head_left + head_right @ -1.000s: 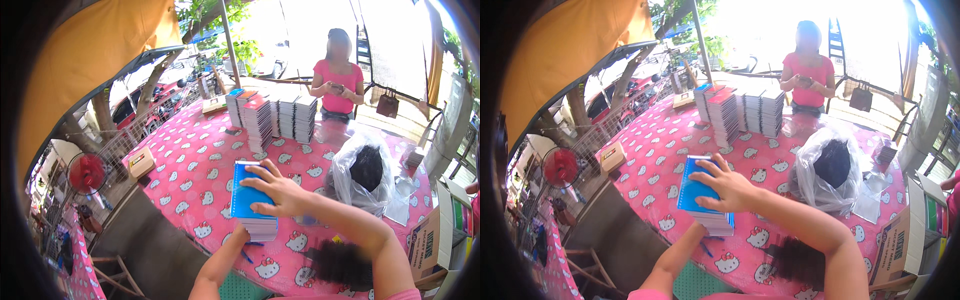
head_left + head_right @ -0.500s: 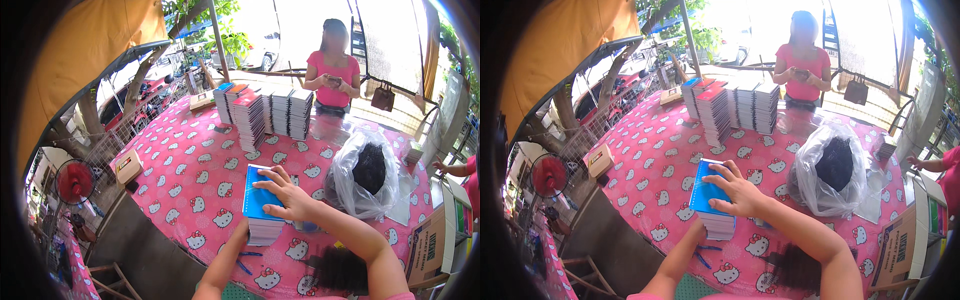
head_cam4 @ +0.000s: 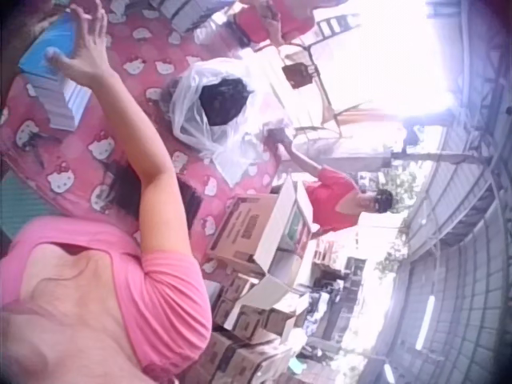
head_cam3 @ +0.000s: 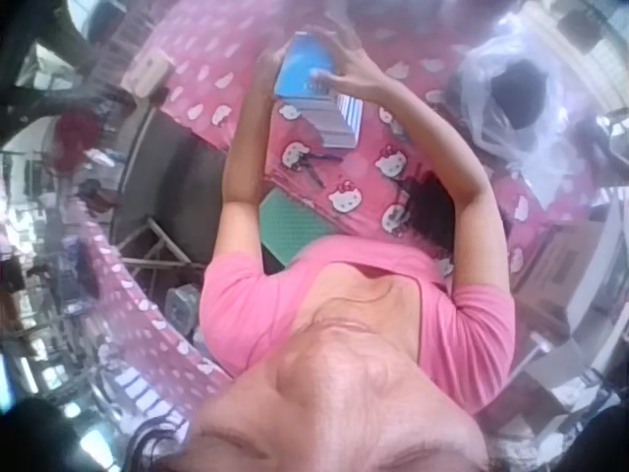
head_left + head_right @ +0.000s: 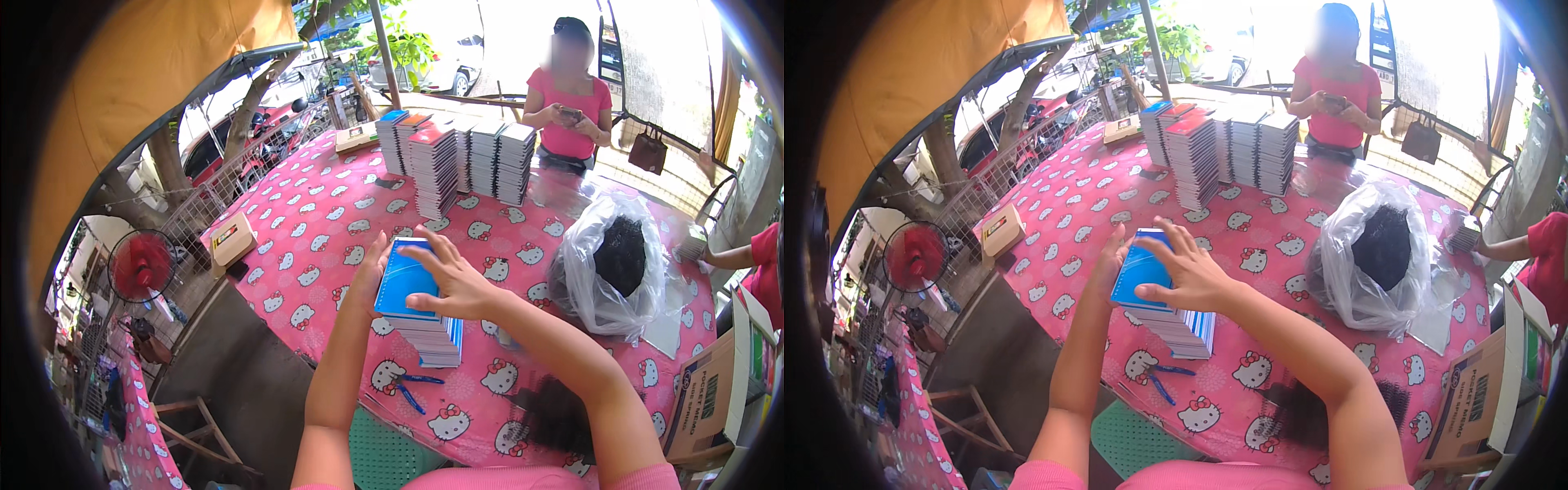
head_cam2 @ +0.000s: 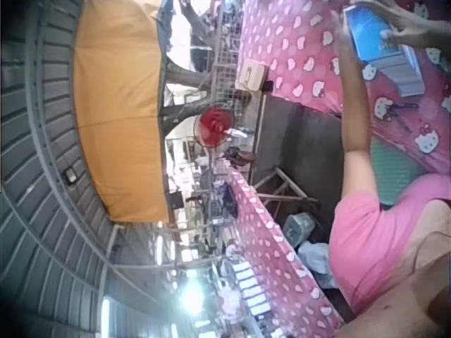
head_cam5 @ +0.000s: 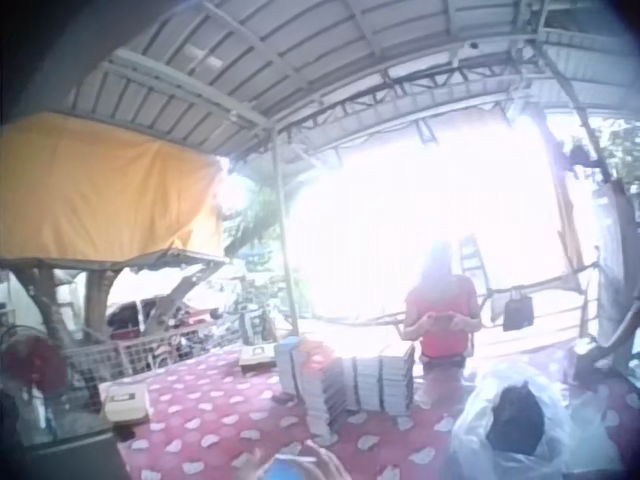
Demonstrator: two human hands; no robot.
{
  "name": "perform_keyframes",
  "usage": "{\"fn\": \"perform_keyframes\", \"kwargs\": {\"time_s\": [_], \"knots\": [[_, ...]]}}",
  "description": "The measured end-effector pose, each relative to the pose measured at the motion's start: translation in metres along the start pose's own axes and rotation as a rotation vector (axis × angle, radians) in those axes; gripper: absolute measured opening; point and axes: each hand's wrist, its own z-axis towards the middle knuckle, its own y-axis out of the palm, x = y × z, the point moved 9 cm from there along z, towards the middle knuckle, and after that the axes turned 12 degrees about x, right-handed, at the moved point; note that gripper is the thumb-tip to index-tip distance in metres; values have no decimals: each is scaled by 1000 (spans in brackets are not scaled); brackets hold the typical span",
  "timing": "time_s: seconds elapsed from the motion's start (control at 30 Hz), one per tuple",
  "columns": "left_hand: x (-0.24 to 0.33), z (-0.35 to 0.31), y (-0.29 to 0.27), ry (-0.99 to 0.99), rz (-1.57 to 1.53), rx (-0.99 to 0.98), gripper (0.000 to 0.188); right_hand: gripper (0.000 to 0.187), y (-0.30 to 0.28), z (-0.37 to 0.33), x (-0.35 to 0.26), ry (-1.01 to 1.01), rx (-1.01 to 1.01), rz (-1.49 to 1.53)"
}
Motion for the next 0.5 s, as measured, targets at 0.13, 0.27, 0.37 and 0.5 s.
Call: {"fn": "perform_keyframes", "kwargs": {"time_s": [0.13,0.27,0.37,0.5], "knots": [[-9,3,-19,-119,-192,43,80,82,-12,-26,67,426,475,495],[-34,13,-28,-272,-247,43,81,85,92,-116,119,1138,273,1171],[-59,15,-41,-214,-305,-79,78,90,105,-116,70,1349,146,1331],[-89,31,-23,-215,-289,-197,79,90,134,-117,89,1275,160,1486]]}}
